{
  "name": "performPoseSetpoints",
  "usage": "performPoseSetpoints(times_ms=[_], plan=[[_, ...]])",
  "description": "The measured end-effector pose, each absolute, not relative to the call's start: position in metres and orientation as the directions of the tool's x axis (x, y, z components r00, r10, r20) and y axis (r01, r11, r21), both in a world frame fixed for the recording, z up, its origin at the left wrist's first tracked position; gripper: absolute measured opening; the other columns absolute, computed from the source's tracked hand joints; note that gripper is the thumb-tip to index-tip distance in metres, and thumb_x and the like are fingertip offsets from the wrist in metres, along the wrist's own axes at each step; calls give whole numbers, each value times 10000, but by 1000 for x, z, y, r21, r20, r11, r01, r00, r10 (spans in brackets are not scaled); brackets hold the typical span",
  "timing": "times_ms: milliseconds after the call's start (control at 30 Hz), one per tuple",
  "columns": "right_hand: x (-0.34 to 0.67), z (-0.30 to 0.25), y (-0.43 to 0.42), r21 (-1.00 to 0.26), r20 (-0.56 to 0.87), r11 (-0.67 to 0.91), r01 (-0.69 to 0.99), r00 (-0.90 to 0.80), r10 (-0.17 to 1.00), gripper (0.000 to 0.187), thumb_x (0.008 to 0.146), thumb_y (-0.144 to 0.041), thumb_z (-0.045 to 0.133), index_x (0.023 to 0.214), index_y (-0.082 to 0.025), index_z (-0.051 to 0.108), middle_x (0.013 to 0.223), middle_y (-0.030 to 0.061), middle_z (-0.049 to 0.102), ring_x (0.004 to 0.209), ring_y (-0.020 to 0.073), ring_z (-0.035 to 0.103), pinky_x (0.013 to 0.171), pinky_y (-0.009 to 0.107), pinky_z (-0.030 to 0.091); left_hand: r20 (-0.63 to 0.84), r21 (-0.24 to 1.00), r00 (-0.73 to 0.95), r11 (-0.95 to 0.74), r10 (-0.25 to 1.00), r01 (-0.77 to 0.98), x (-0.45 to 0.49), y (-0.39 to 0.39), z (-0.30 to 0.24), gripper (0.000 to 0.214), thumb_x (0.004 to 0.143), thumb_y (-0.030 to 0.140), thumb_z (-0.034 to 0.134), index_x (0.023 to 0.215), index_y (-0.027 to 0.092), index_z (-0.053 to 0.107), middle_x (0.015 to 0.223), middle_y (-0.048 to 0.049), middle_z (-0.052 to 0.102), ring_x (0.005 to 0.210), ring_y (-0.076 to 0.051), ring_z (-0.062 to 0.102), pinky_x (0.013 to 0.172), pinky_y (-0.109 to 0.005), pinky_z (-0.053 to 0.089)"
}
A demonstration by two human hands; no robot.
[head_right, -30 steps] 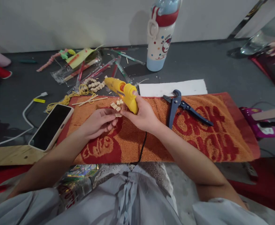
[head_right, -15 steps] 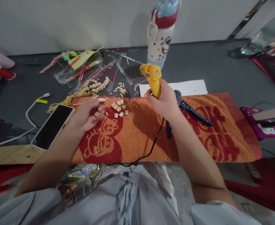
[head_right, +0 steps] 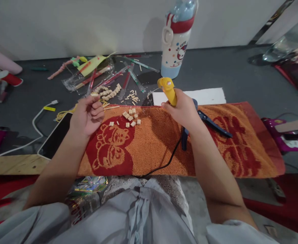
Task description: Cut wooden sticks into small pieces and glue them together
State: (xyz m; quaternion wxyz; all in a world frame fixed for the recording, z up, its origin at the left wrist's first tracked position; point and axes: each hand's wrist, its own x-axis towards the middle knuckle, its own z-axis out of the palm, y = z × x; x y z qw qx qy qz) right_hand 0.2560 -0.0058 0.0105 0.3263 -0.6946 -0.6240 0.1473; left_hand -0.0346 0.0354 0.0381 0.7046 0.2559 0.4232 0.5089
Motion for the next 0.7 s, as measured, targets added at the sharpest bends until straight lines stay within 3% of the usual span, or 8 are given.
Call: performPoseSetpoints(times_ms=[200,400,700], plan=[[248,7,-7,-701,183,52,711,110,977,239,732,-375,704,793,-222,531,671,-2,551,618,161,475,573,313,349,-305,858,184,353,935,-374,-36,33,28,76,805,223,639,778,152,636,521,65,493,394,-9,385,356,-135,284],[242,3,-10,-828,128,96,552,18,992,244,817,-426,650,827,-212,534,653,-23,507,586,123,440,531,286,332,-286,896,258,353,923,-271,-36,30,19,217,701,286,738,839,150,639,565,68,528,428,-11,442,382,-140,282],[233,7,-14,-984,75,106,146,-202,977,338,841,-525,656,855,-216,520,603,-59,496,485,81,443,481,263,377,-321,922,246,361,915,-141,-30,26,23,279,653,278,772,724,155,533,538,63,548,387,-20,436,357,-132,288]])
